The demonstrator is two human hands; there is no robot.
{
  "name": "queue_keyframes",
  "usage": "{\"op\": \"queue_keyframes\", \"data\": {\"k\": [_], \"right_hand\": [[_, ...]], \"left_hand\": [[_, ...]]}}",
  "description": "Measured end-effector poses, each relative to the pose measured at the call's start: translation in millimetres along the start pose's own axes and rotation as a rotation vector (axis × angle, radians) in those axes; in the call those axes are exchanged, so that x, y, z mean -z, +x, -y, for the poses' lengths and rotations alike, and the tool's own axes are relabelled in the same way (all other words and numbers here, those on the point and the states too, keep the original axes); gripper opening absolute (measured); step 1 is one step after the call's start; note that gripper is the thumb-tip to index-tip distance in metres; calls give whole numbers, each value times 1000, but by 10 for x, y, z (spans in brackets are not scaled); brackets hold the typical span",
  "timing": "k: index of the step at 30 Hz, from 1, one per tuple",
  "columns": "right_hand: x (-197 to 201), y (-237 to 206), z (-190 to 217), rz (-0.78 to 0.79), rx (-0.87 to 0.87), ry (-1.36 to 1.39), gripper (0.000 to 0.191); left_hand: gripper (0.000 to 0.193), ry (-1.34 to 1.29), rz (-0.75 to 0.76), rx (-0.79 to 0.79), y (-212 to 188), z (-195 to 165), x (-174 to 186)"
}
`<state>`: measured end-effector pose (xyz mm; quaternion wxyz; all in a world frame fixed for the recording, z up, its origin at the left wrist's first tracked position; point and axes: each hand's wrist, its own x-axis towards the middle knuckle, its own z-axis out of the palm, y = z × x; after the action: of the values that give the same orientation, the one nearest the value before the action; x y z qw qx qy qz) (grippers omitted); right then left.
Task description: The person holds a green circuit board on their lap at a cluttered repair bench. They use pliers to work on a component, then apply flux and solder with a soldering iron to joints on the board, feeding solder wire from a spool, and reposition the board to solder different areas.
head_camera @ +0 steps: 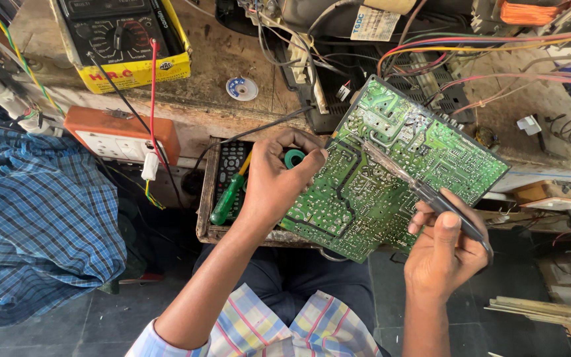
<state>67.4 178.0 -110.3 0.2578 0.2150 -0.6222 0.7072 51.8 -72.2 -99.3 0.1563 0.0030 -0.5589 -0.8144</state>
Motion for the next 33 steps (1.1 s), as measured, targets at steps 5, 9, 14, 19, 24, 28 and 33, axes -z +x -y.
{"op": "queue_keyframes", "data": {"k": [5, 9, 14, 19, 24, 28, 33], "right_hand": [[2, 6, 18, 1, -6, 0, 44], [-10, 7, 19, 29, 18, -2, 42], [3, 14, 20, 31, 26, -8, 41], [10, 29, 7, 45, 37, -15, 42], [-5, 39, 23, 45, 46, -15, 42], [-11, 28, 52, 49, 40, -30, 42], [-7, 12, 61, 50, 46, -31, 42]], "left_hand": [[17, -181, 10, 76, 119, 10, 37], [20, -150, 153, 50, 310, 56, 64], [27, -142, 238, 35, 472, 130, 52], [27, -231, 336, 95, 536, 173, 93], [28, -355, 380, 142, 548, 205, 121], [28, -353, 369, 147, 547, 224, 123], [27, -288, 357, 143, 543, 224, 131]]}}
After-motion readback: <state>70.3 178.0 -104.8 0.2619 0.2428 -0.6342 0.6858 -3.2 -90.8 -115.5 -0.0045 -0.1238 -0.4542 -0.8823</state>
